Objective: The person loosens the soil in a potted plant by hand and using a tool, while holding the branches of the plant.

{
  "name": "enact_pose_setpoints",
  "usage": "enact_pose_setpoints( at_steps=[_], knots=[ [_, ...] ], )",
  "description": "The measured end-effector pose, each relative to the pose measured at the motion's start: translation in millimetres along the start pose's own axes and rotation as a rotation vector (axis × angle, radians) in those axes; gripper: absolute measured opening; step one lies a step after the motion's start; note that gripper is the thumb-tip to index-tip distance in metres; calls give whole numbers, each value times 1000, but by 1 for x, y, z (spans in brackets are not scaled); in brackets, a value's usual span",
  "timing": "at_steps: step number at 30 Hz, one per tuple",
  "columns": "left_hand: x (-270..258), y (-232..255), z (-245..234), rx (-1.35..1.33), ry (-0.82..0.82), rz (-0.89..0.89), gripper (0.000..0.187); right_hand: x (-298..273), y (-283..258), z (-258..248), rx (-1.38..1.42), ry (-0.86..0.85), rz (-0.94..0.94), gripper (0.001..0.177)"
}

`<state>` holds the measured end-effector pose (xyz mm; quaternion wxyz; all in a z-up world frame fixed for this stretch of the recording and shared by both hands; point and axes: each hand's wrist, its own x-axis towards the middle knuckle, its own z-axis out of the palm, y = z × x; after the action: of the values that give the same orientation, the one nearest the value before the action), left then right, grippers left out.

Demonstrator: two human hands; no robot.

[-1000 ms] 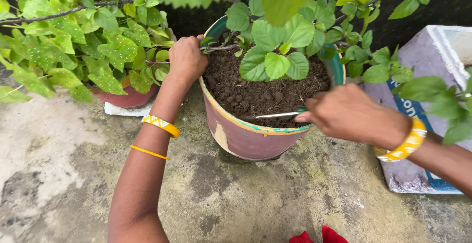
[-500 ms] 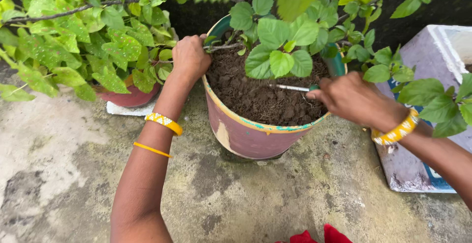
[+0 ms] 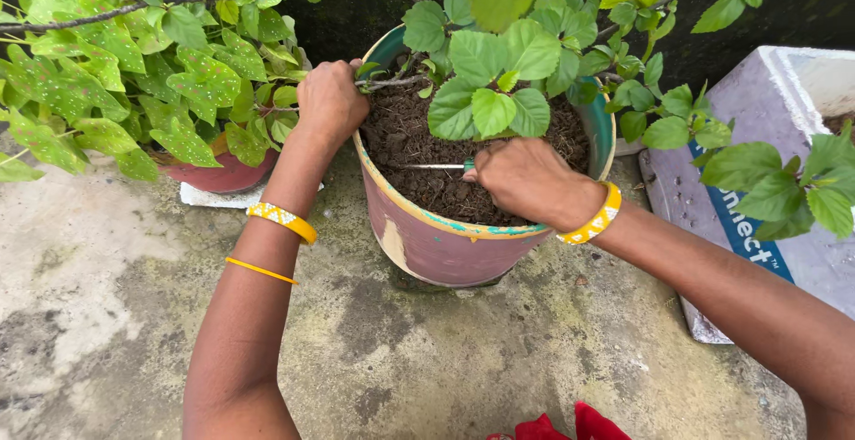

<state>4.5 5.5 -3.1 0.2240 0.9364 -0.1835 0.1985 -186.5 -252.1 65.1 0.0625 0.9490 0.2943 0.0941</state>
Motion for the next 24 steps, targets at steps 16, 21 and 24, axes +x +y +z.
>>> enact_pose_setpoints(
  at_steps=[16, 21, 24],
  knots=[
    [0, 0, 4, 2, -11, -9, 42, -17, -31, -40, -65, -44, 76, 25],
    [0, -2, 6, -4, 42, 19, 38, 31, -14, -9, 4, 5, 76, 12],
    [0, -1, 4, -4, 0, 2, 43, 22, 1, -3, -6, 65, 8, 17]
  ],
)
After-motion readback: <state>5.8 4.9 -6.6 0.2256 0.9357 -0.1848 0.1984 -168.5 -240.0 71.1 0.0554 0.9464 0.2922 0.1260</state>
